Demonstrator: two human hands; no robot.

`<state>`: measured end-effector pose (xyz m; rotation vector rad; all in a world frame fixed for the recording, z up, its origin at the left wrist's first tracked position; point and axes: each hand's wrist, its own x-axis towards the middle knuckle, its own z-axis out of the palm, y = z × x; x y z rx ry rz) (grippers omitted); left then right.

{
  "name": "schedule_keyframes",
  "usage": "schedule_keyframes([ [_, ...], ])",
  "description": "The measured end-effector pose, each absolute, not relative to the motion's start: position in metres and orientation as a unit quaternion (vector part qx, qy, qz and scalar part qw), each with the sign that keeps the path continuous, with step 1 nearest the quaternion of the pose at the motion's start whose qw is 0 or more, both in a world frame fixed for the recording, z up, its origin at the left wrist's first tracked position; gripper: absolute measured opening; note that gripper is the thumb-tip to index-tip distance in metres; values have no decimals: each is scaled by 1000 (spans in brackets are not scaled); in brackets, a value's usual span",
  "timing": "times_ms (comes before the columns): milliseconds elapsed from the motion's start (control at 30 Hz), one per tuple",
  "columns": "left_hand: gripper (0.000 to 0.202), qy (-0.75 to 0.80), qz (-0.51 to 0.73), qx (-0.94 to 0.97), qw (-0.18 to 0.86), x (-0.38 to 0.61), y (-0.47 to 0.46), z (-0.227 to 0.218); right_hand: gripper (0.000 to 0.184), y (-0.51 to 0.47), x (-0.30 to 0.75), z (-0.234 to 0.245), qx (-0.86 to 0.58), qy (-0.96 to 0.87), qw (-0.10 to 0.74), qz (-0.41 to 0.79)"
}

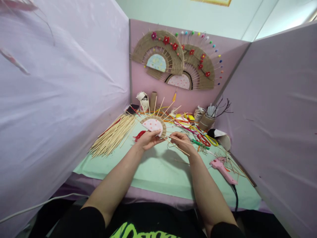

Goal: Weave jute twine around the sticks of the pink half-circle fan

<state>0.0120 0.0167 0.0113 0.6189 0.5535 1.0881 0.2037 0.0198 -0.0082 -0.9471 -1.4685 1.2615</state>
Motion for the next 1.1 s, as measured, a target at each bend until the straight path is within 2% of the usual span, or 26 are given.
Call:
schedule_keyframes([
  [167, 9, 255, 589, 225, 733, 7, 26, 12, 34, 24, 218, -3, -440, -607, 472, 463],
  [300, 8, 255, 649, 192, 690, 3, 32, 11, 30, 29, 233, -2, -491, -604, 492, 390],
  [433, 13, 261, 664, 204, 670, 4, 32, 9, 25, 30, 242, -1, -463, -617, 560, 304],
  [567, 14, 277, 629, 218, 692, 7, 27, 12, 26, 34, 245, -3, -435, -595, 615, 279],
  [833, 11, 255, 484, 233, 804, 6, 16, 19, 30, 42, 238, -11, -489, -606, 561, 281],
  [1000, 19, 237, 385, 309, 837, 18, 2, 14, 28, 37, 222, -10, -484, -577, 609, 248],
  [1100, 23, 237, 366, 342, 833, 22, -2, 12, 25, 33, 218, -7, -459, -574, 637, 232],
])
